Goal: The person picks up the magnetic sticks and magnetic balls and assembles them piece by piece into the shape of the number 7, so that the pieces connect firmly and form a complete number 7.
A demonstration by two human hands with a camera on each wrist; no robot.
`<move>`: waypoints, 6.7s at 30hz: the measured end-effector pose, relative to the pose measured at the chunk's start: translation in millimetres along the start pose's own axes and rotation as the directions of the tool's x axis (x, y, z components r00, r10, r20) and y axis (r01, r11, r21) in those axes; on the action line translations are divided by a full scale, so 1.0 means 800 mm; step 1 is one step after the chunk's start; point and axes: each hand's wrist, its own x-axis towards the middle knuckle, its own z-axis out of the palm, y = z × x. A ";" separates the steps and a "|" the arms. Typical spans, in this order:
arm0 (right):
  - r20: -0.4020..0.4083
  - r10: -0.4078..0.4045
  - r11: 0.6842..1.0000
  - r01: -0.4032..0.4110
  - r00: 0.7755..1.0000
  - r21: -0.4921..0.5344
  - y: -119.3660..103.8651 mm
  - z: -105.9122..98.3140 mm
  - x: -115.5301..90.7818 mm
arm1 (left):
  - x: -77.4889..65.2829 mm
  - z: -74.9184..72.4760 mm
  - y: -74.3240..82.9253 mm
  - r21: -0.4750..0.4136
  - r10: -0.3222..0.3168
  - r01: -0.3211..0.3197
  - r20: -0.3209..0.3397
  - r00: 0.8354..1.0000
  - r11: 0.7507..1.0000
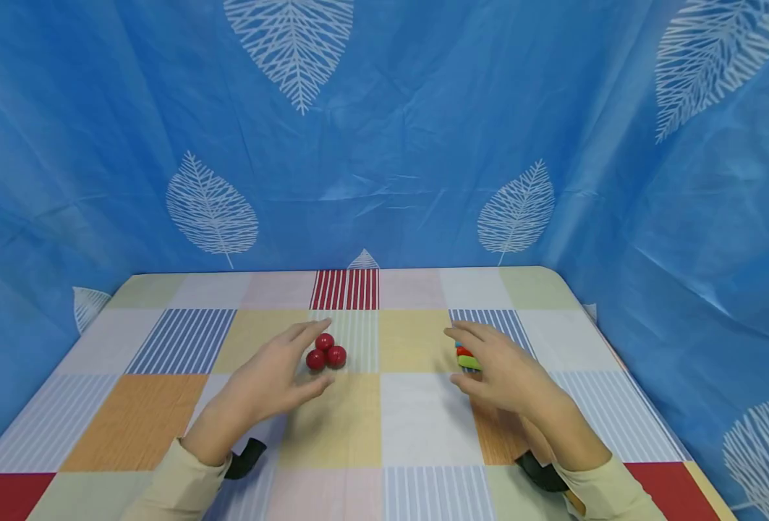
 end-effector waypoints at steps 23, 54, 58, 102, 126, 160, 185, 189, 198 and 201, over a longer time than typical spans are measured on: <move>0.013 0.073 0.997 -0.074 0.997 0.021 0.021 0.022 0.001 | 0.004 0.034 -0.028 -0.197 -0.156 0.161 0.039 0.987 0.967; 0.055 0.032 0.999 -0.031 0.998 -0.016 0.036 0.029 -0.005 | 0.007 0.042 -0.032 -0.165 -0.187 0.191 0.043 0.981 0.968; 0.071 0.040 0.999 -0.038 0.997 -0.021 0.036 0.030 -0.005 | 0.006 0.040 -0.031 -0.160 -0.183 0.186 0.036 0.982 0.969; 0.115 0.061 0.997 -0.067 0.991 0.047 0.018 0.034 -0.002 | 0.002 0.040 -0.015 -0.207 -0.090 0.113 0.117 0.989 0.972; 0.044 -0.102 0.993 0.099 0.994 0.070 -0.003 0.042 0.008 | 0.003 0.043 0.008 -0.182 -0.030 0.054 0.133 0.991 0.982; 0.129 -0.150 0.985 0.136 0.980 0.110 -0.048 0.043 0.021 | -0.001 0.052 0.029 -0.220 0.087 -0.048 0.171 0.981 0.974; 0.146 -0.238 0.966 0.218 0.960 0.141 -0.084 0.058 0.030 | 0.000 0.052 0.034 -0.212 0.082 -0.035 0.216 0.973 0.977; 0.146 -0.250 0.962 0.227 0.957 0.154 -0.088 0.061 0.033 | 0.000 0.051 0.033 -0.214 0.081 -0.033 0.220 0.972 0.976; 0.152 -0.276 0.953 0.250 0.949 0.169 -0.096 0.066 0.040 | 0.001 0.052 0.029 -0.223 0.095 -0.046 0.213 0.972 0.974; 0.141 -0.292 0.949 0.269 0.946 0.163 -0.098 0.068 0.042 | 0.001 0.052 0.029 -0.224 0.098 -0.049 0.212 0.972 0.973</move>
